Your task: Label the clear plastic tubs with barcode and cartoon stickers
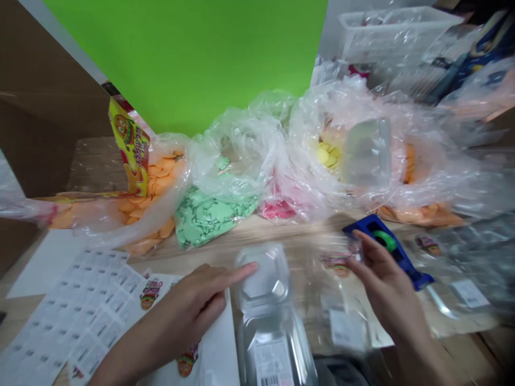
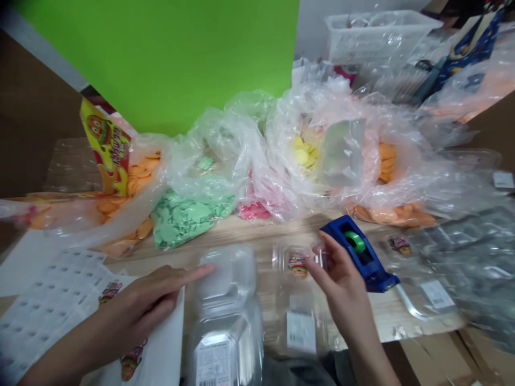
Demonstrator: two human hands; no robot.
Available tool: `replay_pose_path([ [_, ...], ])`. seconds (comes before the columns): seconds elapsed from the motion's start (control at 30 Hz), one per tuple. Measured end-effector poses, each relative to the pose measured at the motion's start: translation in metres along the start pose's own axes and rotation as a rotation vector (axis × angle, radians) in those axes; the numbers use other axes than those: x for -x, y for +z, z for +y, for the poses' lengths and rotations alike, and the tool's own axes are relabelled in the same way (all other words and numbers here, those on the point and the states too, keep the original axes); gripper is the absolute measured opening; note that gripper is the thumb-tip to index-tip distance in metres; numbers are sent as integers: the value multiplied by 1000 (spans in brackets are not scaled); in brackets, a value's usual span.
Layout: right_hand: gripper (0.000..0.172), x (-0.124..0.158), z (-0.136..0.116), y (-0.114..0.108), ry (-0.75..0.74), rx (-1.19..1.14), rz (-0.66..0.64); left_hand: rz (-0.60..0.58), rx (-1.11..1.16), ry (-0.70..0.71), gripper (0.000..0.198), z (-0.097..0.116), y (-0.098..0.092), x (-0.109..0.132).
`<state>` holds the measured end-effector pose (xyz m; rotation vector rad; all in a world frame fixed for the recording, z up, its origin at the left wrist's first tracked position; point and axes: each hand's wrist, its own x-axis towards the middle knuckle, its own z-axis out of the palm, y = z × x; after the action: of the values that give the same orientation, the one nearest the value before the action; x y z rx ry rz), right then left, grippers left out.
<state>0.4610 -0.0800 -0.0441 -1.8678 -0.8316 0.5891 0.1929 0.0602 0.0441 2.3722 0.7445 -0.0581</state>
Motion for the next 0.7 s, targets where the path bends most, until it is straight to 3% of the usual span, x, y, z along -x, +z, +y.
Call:
replay_pose_path([
  [0.1, 51, -4, 40, 12, -22, 177, 15, 5, 37, -37, 52, -1, -2, 1],
  [0.17, 51, -3, 53, 20, -61, 250, 27, 28, 82, -97, 47, -2, -8, 5],
  [0.27, 55, -6, 53, 24, -132, 333, 38, 46, 190, -201, 42, -3, -25, 18],
  [0.4, 36, -16, 51, 21, -209, 361, -131, 109, 318, -255, 37, -8, -47, 41],
  [0.47, 34, -16, 57, 20, -226, 382, -154, 161, 303, -276, 34, -13, -51, 50],
  [0.6, 36, -5, 69, 20, -230, 456, -42, 208, 302, -311, 15, -25, -47, 61],
  [0.7, 36, -2, 52, 15, -256, 470, 78, 254, 303, -372, 22, -24, -47, 62],
])
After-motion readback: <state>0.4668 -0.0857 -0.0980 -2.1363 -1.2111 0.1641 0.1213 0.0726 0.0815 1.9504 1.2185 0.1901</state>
